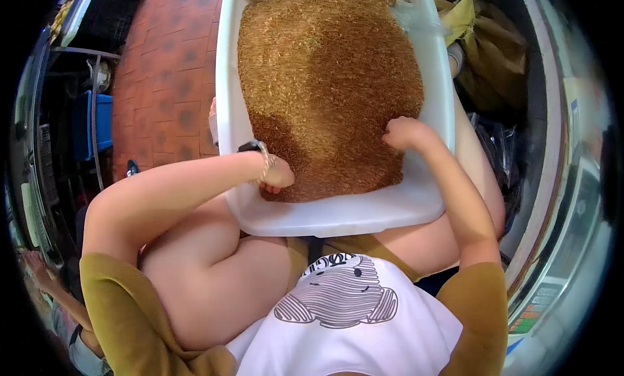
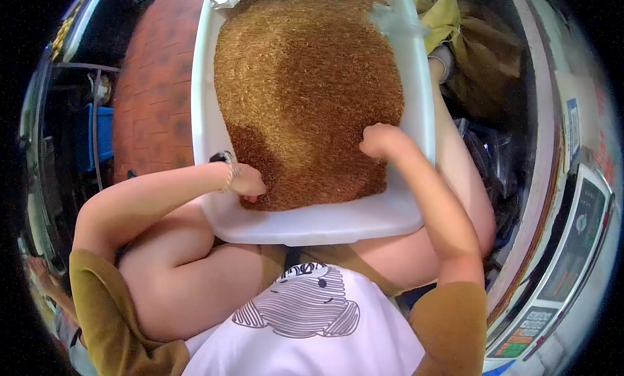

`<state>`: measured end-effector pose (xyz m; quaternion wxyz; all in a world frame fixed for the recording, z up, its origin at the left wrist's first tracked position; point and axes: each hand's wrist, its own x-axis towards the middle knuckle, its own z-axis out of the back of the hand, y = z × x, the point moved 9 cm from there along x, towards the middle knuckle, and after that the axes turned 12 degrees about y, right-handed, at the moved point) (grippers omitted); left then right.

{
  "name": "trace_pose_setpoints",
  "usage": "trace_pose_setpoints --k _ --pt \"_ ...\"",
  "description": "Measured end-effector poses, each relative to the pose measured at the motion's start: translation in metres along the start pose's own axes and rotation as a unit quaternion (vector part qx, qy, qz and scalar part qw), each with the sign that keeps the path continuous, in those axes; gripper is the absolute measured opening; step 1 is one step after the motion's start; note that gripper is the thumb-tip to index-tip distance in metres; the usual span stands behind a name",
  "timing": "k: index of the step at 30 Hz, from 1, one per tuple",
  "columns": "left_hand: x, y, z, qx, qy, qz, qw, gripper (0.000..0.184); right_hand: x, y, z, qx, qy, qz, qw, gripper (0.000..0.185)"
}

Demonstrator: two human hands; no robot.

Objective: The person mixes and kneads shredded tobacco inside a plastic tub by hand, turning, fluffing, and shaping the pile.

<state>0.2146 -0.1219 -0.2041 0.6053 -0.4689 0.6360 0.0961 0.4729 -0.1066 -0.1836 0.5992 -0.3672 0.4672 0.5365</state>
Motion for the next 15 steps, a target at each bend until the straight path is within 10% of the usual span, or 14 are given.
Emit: trace_pose_setpoints --k 3,7,11,14,15 --pt "-0.011 -0.017 -0.005 0.375 -0.048 0.058 0.924 0.038 0.004 0.002 0.000 -0.025 -0.019 -0.049 0.998 0.032" --pt "0.022 0.004 0.007 0.318 -0.077 0.041 0.944 0.035 0.016 0.005 -0.008 0.006 -0.037 -0.048 0.998 0.032" --pt "0.018 0.046 0.008 -0.282 -0.167 0.034 0.944 0.045 0.026 0.011 -0.030 0.235 0.009 -0.053 0.971 0.035" --pt "0.013 0.045 0.000 -0.469 -0.189 0.048 0.861 0.054 0.088 0.023 -0.064 0.150 -0.084 0.075 0.982 0.032" --pt "0.016 0.042 -0.004 -0.510 -0.192 0.054 0.837 0.057 0.081 0.028 -0.074 0.372 -0.016 0.013 0.928 0.033"
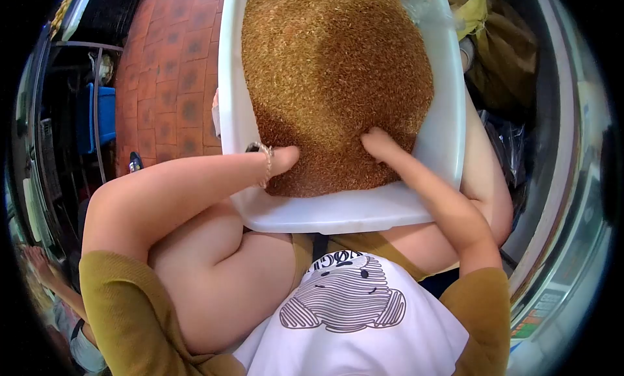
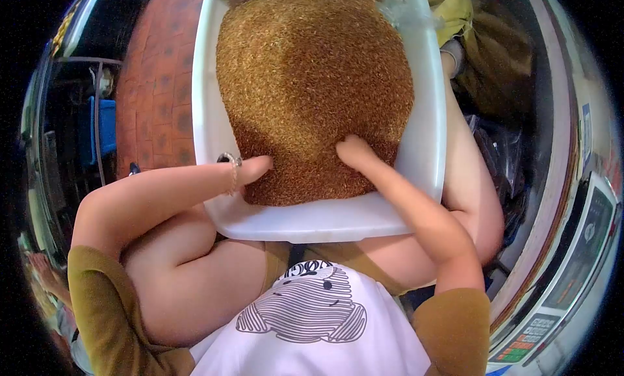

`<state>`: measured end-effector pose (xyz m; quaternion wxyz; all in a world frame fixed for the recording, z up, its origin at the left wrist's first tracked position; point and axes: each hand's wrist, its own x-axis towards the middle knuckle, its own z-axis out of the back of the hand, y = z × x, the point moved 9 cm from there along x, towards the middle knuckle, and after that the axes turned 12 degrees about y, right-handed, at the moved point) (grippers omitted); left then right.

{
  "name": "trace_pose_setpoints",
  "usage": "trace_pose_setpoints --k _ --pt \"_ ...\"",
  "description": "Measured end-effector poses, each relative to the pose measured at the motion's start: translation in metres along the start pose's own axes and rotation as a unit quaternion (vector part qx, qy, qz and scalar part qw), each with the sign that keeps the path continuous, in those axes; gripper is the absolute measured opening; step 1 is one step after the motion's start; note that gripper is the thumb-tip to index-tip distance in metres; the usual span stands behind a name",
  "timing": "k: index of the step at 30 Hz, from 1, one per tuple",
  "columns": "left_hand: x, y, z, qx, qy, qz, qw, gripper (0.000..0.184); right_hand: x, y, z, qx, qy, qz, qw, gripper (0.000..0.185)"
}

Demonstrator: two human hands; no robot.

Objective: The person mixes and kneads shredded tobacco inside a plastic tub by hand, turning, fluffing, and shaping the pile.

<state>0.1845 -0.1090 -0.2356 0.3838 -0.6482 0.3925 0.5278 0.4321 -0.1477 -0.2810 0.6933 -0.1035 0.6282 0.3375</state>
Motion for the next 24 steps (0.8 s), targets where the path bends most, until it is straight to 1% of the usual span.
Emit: trace_pose_setpoints --k 2,3,5,8,11,13,15,18,21,23,24 --pt "-0.002 0.010 -0.004 -0.042 -0.077 0.022 0.996 0.067 -0.037 0.018 -0.016 0.133 0.019 -0.042 0.990 0.045" --pt "-0.002 0.017 -0.003 -0.063 -0.115 0.034 0.991 0.073 -0.031 0.018 -0.028 0.198 0.061 -0.023 0.978 0.045" --pt "0.009 0.023 -0.008 -0.152 -0.068 0.005 0.986 0.065 -0.018 0.015 -0.053 0.326 0.145 0.014 0.934 0.046" --pt "0.034 0.024 -0.009 -0.209 -0.032 -0.042 0.977 0.061 -0.034 0.042 -0.069 0.472 0.244 0.071 0.844 0.045" --pt "0.044 0.023 -0.014 -0.251 -0.008 -0.061 0.966 0.061 -0.037 0.045 -0.072 0.486 0.274 0.060 0.828 0.043" --pt "0.037 0.016 -0.018 -0.292 0.022 -0.089 0.952 0.062 -0.044 0.054 -0.073 0.495 0.279 0.080 0.819 0.043" --pt "0.022 0.001 -0.024 -0.335 0.068 -0.145 0.929 0.063 -0.048 0.063 -0.074 0.500 0.281 0.099 0.813 0.042" --pt "0.000 -0.014 -0.033 -0.364 0.136 -0.171 0.905 0.062 -0.055 0.074 -0.075 0.505 0.284 0.115 0.807 0.041" --pt "-0.024 -0.019 -0.024 -0.295 0.068 -0.138 0.943 0.059 -0.065 0.084 -0.076 0.507 0.309 0.128 0.794 0.039" --pt "-0.013 -0.021 -0.021 -0.256 0.043 -0.151 0.954 0.057 -0.063 0.089 -0.080 0.493 0.341 0.156 0.785 0.038" --pt "-0.009 -0.022 -0.019 -0.237 0.029 -0.158 0.958 0.056 -0.061 0.084 -0.080 0.482 0.321 0.138 0.803 0.038"
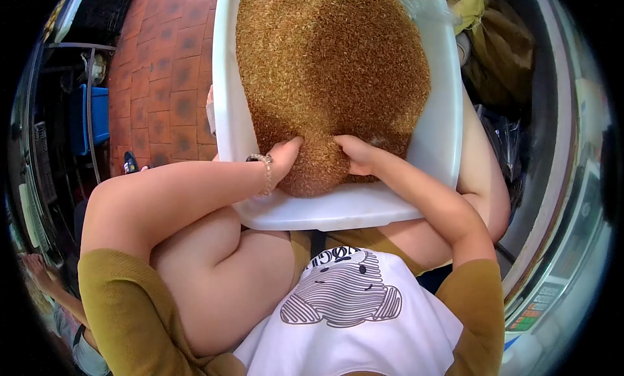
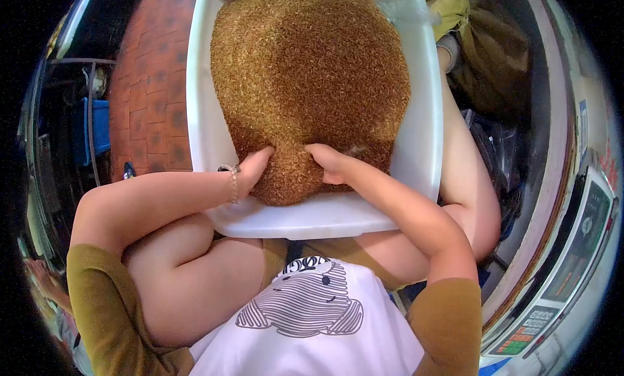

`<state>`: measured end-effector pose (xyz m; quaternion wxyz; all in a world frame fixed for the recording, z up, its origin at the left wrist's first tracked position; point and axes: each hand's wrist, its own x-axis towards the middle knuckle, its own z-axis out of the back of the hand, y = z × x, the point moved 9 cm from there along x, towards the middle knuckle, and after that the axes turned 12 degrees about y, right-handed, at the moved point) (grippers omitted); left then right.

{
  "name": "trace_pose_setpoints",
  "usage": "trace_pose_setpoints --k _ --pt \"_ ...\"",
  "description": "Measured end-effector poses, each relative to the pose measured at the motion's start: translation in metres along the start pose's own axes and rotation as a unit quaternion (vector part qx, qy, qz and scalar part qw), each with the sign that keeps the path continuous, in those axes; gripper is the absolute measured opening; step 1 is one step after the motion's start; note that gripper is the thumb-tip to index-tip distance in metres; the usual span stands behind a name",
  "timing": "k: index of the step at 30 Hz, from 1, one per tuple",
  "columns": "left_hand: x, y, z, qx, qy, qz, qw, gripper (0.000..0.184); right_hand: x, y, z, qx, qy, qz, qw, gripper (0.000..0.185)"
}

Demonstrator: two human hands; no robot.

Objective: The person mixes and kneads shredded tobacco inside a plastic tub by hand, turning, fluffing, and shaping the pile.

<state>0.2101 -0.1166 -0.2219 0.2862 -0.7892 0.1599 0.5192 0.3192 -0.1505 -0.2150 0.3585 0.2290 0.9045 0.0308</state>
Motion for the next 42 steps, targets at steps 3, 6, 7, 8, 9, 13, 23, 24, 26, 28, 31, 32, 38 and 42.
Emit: trace_pose_setpoints --k 3,6,7,8,9,13,23,24,26,28,31,32,38,42 --pt "-0.007 0.000 -0.002 -0.005 -0.056 0.003 0.998 0.051 -0.002 0.003 0.009 -0.078 -0.061 -0.022 0.995 0.036" --pt "-0.009 -0.015 -0.017 -0.032 0.017 -0.019 0.999 0.047 -0.003 0.025 0.011 -0.191 -0.076 0.010 0.979 0.034" --pt "-0.010 -0.025 -0.014 -0.015 0.004 -0.045 0.999 0.041 -0.005 0.038 0.008 -0.214 -0.078 0.036 0.973 0.033" --pt "-0.014 -0.038 -0.009 0.006 -0.019 -0.071 0.997 0.040 -0.012 0.052 -0.002 -0.236 -0.080 0.063 0.966 0.033" --pt "-0.021 -0.054 -0.005 0.026 -0.042 -0.097 0.994 0.038 -0.025 0.077 -0.012 -0.297 -0.152 0.122 0.935 0.030" --pt "-0.025 -0.110 0.005 -0.063 0.023 -0.163 0.984 0.044 -0.047 0.132 -0.030 -0.235 -0.146 0.241 0.930 0.026" --pt "-0.119 -0.279 0.021 0.032 0.024 -0.479 0.877 0.029 -0.099 0.237 -0.048 -0.201 -0.171 0.454 0.851 0.032" --pt "-0.130 -0.288 0.019 0.071 0.035 -0.501 0.862 0.031 -0.099 0.242 -0.053 -0.231 -0.150 0.459 0.845 0.032" --pt "-0.139 -0.287 0.021 0.001 0.030 -0.461 0.887 0.025 -0.110 0.249 -0.067 -0.287 -0.090 0.502 0.811 0.031" --pt "-0.139 -0.293 0.038 0.101 0.007 -0.495 0.863 0.032 -0.121 0.254 -0.062 -0.324 -0.099 0.515 0.788 0.030" --pt "-0.137 -0.283 0.036 0.157 -0.023 -0.490 0.857 0.037 -0.134 0.247 -0.046 -0.405 -0.173 0.455 0.774 0.030" --pt "-0.137 -0.276 0.033 0.160 -0.032 -0.480 0.862 0.038 -0.136 0.242 -0.041 -0.423 -0.182 0.431 0.776 0.029" --pt "-0.104 -0.219 -0.003 0.298 -0.027 -0.346 0.889 0.034 -0.115 0.179 0.005 -0.543 -0.169 0.147 0.810 0.029" --pt "-0.067 -0.154 -0.031 0.409 0.019 -0.284 0.867 0.029 -0.114 0.143 0.022 -0.662 -0.206 -0.039 0.719 0.029"
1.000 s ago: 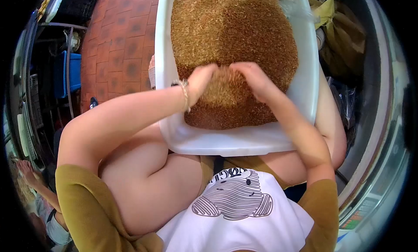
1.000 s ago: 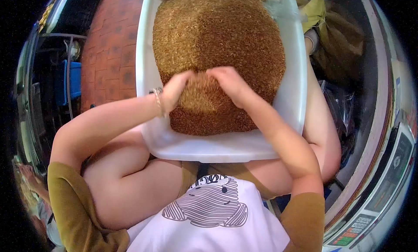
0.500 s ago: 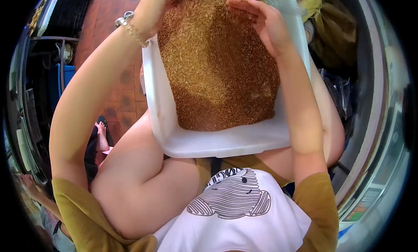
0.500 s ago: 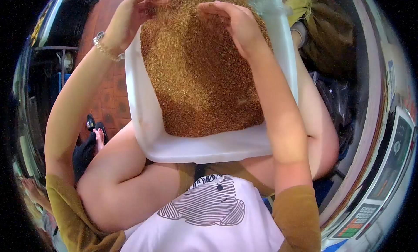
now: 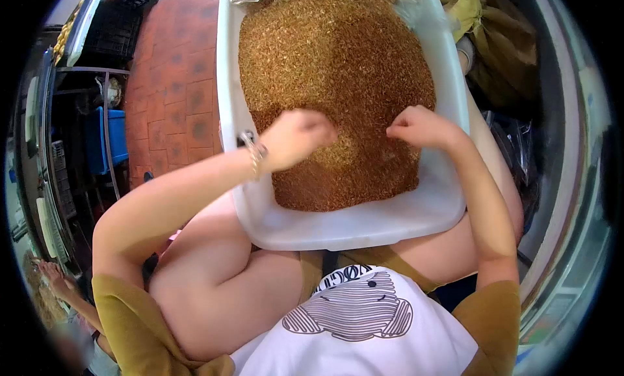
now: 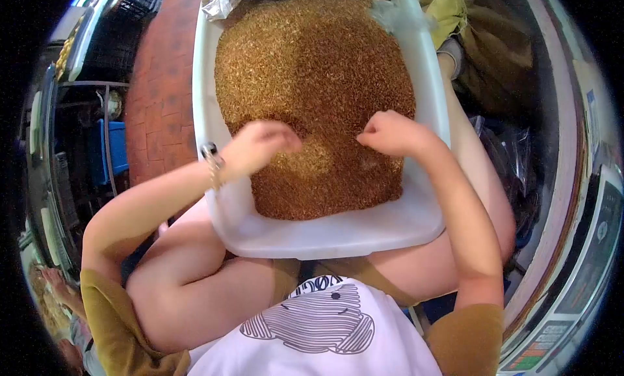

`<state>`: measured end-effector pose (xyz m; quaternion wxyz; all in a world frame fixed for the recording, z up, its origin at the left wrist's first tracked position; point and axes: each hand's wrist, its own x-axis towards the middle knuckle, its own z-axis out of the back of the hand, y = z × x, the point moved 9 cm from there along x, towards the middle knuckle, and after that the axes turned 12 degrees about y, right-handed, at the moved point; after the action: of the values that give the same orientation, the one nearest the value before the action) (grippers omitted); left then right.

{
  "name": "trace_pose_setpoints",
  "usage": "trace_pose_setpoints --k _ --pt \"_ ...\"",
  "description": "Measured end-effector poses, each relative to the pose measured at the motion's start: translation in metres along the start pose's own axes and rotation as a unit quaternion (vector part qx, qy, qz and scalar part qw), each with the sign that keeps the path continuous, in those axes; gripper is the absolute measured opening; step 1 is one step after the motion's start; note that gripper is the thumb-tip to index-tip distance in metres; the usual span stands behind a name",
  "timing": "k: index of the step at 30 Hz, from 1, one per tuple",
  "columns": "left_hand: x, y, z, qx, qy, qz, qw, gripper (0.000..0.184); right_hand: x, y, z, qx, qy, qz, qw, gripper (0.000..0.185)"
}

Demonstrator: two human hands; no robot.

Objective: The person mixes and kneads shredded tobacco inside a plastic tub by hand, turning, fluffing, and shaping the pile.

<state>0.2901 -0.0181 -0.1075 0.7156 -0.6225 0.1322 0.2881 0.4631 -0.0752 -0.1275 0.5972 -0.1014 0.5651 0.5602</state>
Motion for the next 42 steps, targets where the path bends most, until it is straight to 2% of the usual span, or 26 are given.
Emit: trace_pose_setpoints --k 2,4,6,8,10,12,15,18,19,22,23,26,27,30,35,42 --pt "-0.005 0.012 -0.036 0.076 0.098 0.058 0.991 0.026 0.000 -0.003 -0.010 -0.054 0.014 -0.033 0.998 0.028" --pt "-0.013 0.021 -0.060 0.096 0.118 0.047 0.987 0.028 0.007 0.001 -0.026 -0.092 0.012 0.005 0.996 0.024" --pt "-0.020 0.031 -0.080 0.240 0.135 0.013 0.961 0.031 0.010 0.027 -0.047 -0.122 0.025 0.033 0.992 0.022" --pt "-0.023 0.033 -0.096 0.335 0.154 -0.003 0.930 0.030 0.006 0.069 -0.075 -0.119 0.059 0.126 0.983 0.020" --pt "-0.020 0.035 -0.109 0.414 0.176 -0.068 0.891 0.026 0.013 0.087 -0.113 -0.127 0.077 0.180 0.973 0.021" --pt "-0.024 0.029 -0.115 0.438 0.189 -0.130 0.869 0.025 0.020 0.095 -0.142 -0.197 0.124 0.150 0.961 0.018" --pt "-0.031 0.026 -0.116 0.486 0.172 -0.199 0.833 0.024 0.011 0.110 -0.153 -0.324 0.018 0.281 0.903 0.016" --pt "-0.034 0.018 -0.121 0.497 0.192 -0.237 0.812 0.021 0.007 0.105 -0.156 -0.341 -0.021 0.297 0.892 0.014" --pt "-0.034 0.016 -0.124 0.498 0.202 -0.243 0.808 0.021 0.008 0.101 -0.159 -0.340 -0.008 0.276 0.899 0.015" --pt "-0.051 0.002 -0.138 0.484 0.194 -0.372 0.768 0.020 0.006 0.100 -0.154 -0.349 0.020 0.220 0.911 0.018" --pt "-0.054 0.006 -0.147 0.502 0.218 -0.388 0.742 0.024 0.008 0.099 -0.153 -0.359 0.022 0.204 0.910 0.019" --pt "-0.044 0.016 -0.137 0.528 0.172 -0.326 0.765 0.031 0.016 0.090 -0.152 -0.396 0.024 0.168 0.902 0.022" --pt "-0.039 0.036 -0.141 0.585 0.207 -0.282 0.732 0.040 0.018 0.086 -0.152 -0.409 0.026 0.158 0.898 0.023" --pt "-0.035 0.058 -0.143 0.661 0.214 -0.243 0.678 0.039 0.021 0.077 -0.145 -0.421 0.045 0.141 0.895 0.024" --pt "-0.028 0.063 -0.130 0.716 0.198 -0.146 0.654 0.039 0.038 0.054 -0.131 -0.383 0.058 0.071 0.919 0.025" --pt "-0.017 0.084 -0.099 0.649 0.210 0.072 0.728 0.041 0.046 -0.007 -0.090 -0.255 0.127 -0.161 0.945 0.028"
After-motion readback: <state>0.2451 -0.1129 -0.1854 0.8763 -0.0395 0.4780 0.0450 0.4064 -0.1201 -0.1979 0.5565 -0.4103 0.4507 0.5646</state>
